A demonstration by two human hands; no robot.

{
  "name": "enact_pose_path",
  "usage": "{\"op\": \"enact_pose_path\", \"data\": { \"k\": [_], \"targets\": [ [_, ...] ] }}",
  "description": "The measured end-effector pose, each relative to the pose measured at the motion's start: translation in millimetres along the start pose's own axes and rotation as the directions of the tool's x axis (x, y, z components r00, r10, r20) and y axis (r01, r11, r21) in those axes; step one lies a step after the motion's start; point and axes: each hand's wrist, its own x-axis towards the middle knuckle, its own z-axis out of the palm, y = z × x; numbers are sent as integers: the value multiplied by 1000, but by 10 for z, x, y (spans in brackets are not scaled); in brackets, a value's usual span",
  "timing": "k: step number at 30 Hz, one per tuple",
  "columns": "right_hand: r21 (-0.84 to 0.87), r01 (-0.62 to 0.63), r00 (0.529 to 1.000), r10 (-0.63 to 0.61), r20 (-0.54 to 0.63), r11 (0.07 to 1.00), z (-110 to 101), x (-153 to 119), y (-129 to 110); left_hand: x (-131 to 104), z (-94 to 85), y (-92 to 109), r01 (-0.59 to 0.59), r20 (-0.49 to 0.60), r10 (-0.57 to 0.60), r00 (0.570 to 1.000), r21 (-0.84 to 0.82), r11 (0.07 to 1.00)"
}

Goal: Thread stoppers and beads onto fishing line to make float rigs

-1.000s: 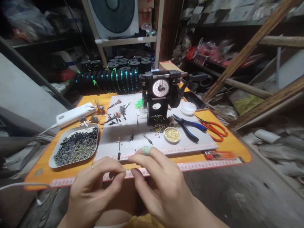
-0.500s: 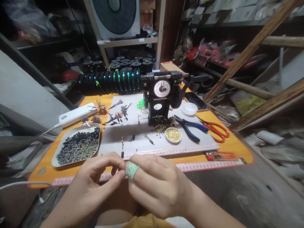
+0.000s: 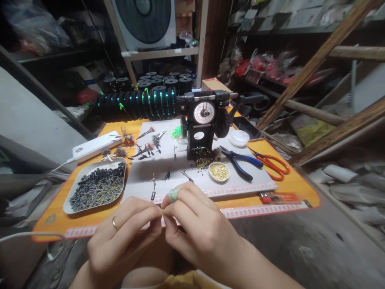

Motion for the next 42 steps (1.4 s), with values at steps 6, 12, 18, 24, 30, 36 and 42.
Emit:
{"op": "enact_pose_path", "data": {
  "k": [6, 12, 18, 24, 30, 36, 42],
  "targets": [
    [-29, -94, 995, 94, -26, 995, 56, -20, -27, 31, 49, 67, 420, -10, -451, 893, -345, 839],
    [66, -112, 993, 114, -26, 991, 100, 45, -41, 18, 48, 8, 545, 215, -631, 745, -741, 391],
    [48, -54, 984, 61, -167, 997, 190, -13, -97, -70, 122, -10, 489, 273, -647, 712, -854, 177],
    [87, -115, 966, 132, -224, 990, 226, -28, -152, -74, 151, 83, 469, 147, -723, 675, -842, 267],
    [257, -292, 931, 335, -143, 921, 223, -104, -106, -131, 124, 119, 475, 79, -701, 709, -788, 391],
    [317, -371, 908, 413, -74, 873, 208, -160, -100, -140, 157, 189, 528, -12, -748, 664, -700, 481],
    [280, -376, 909, 411, -76, 883, 186, -164, -108, -121, 100, 145, 471, -32, -544, 838, -461, 752]
  ]
}}
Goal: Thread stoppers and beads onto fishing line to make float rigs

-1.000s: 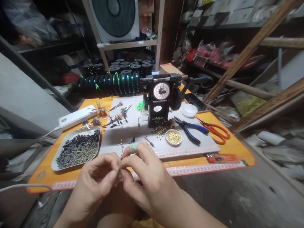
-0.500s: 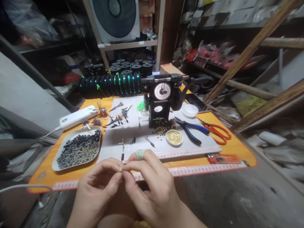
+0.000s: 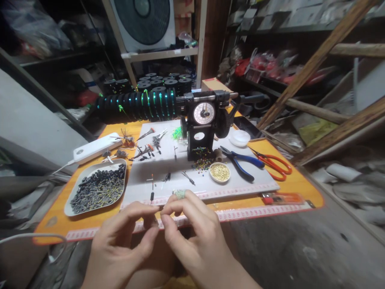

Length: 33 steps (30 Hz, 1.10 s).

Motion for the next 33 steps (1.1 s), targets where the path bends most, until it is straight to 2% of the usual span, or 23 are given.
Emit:
{"op": "enact_pose_path", "data": {
  "k": [3, 6, 10, 14, 19, 26, 30, 33],
  "targets": [
    [2, -19, 1000, 19, 17, 1000, -11, -21, 15, 13, -39, -35, -117, 33, 114, 993, 113, 987],
    [40, -79, 996, 78, 42, 996, -10, -38, 29, -5, -33, -77, -168, 11, 168, 986, 158, 973],
    [130, -183, 981, 172, 91, 974, 12, -42, 17, -54, 16, -115, -149, -81, 157, 984, 95, 984],
    [184, -221, 973, 204, 108, 958, 52, -35, -8, -90, 57, -130, -111, -148, 112, 983, 15, 994],
    [232, -241, 968, 216, 128, 942, 87, -31, -28, -118, 117, -157, -36, -207, 1, 978, -168, 985],
    [276, -318, 944, 277, 178, 907, 70, -29, -75, -121, 200, -140, 78, -148, -162, 976, -456, 887],
    [281, -318, 944, 274, 184, 906, 73, -28, -68, -106, 279, -41, 155, -188, -334, 923, -615, 773],
    [298, -309, 948, 266, 177, 903, 68, -31, -67, -95, 311, 12, 187, -183, -395, 900, -656, 731]
  ]
}}
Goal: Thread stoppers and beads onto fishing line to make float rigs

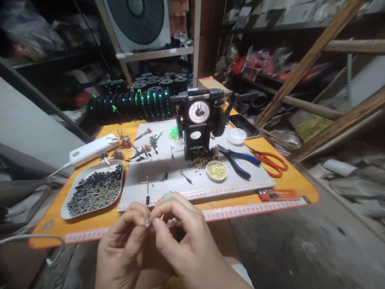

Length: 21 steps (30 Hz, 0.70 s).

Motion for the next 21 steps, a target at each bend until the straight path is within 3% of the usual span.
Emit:
{"op": "enact_pose_path", "data": {
  "k": [9, 21],
  "targets": [
    [-57, -4, 1000, 5, 15, 998, -1, 1, -14, 0, 7, 28, 46, -20, -47, 999, -26, 999],
    [-87, -11, 1000, 14, 28, 996, -27, -3, -35, 16, 6, 40, -53, -21, 54, 998, 41, 998]
  ]
}}
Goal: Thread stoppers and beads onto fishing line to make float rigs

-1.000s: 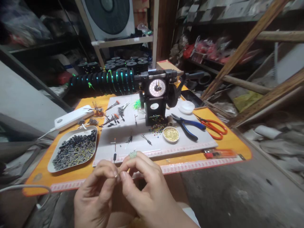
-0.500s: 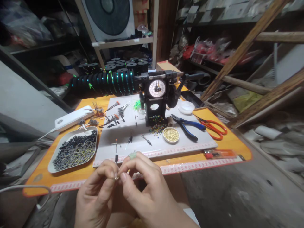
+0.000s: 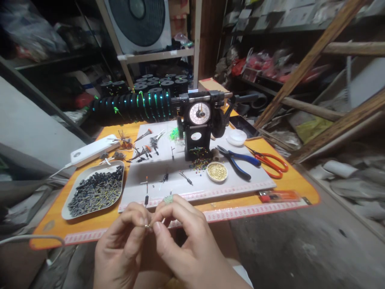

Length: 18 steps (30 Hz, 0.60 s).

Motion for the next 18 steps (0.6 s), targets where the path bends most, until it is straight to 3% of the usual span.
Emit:
{"op": "enact_pose_path", "data": {
  "k": [9, 14, 18],
  "targets": [
    [-32, 3, 1000, -3, -10, 999, 15, -6, -5, -13, -16, -21, -2, 45, 1, 999, 23, 1000],
    [-166, 61, 998, -61, 0, 984, 8, 27, 25, -43, -16, -67, -42, -2, 43, 999, 89, 995],
    [-326, 115, 993, -114, 24, 938, -18, 35, 39, -65, -34, -93, -139, 7, 140, 990, 164, 977]
  ]
}}
